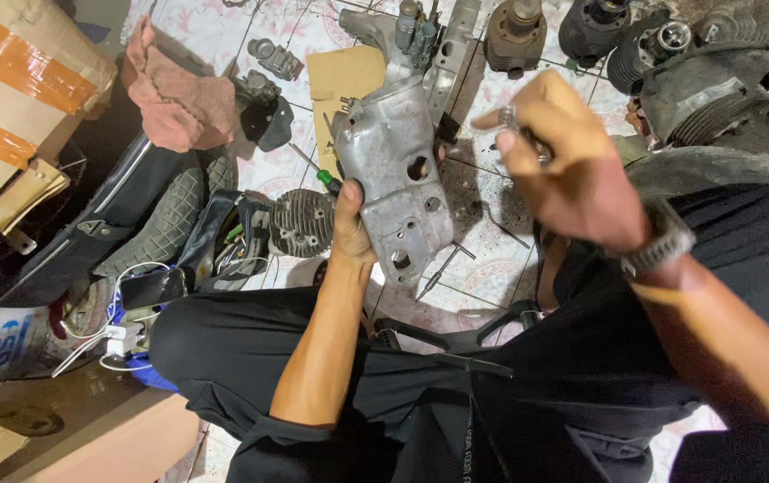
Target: The person holds a metal engine part and uses a small metal file to scrape and clean its surfaces. They rotate the part to access different areas, including edges and holes, and continue filing throughout the clip.
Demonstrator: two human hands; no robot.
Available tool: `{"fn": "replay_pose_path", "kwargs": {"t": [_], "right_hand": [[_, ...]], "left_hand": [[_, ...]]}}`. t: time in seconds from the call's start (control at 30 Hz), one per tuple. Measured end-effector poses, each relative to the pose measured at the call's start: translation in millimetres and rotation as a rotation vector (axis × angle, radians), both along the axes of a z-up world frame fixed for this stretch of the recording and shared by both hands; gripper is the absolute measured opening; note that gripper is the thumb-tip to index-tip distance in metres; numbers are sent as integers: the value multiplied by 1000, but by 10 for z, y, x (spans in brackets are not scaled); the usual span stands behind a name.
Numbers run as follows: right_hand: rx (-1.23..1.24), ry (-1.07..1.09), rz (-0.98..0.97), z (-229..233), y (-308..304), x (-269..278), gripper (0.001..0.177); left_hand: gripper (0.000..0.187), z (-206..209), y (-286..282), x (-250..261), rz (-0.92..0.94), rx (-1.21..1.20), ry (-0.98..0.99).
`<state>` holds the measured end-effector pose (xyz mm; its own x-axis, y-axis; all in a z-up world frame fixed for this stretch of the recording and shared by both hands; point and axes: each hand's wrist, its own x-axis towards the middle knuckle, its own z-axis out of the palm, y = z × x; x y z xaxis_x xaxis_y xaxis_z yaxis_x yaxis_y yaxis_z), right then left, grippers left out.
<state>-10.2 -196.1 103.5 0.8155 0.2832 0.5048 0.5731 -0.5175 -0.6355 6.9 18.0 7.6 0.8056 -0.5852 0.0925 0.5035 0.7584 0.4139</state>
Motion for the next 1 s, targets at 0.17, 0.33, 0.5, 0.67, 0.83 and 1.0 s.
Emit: {"fn": "replay_pose_path", "kwargs": {"t": [0.17, 0.33, 0.5, 0.67, 0.83, 1.0], "right_hand": [[139, 151, 221, -94, 89, -234, 23], [-142, 88, 90, -146, 196, -344, 24], [-245, 138, -6, -167, 267, -386, 32], [-176, 185, 48, -256, 284, -315, 30], [97, 370, 114, -156, 169, -225, 14], [3, 344, -21, -388, -77, -132, 9]], "left_hand": [[84, -176, 46, 44, 106, 110, -44], [78, -321, 63, 81, 243, 218, -75], [87, -230, 20, 76, 379, 389, -163], [88, -292, 33, 82, 433, 396, -169], [87, -293, 2, 93, 430, 359, -182], [86, -303, 2, 99, 431, 366, -105]]}}
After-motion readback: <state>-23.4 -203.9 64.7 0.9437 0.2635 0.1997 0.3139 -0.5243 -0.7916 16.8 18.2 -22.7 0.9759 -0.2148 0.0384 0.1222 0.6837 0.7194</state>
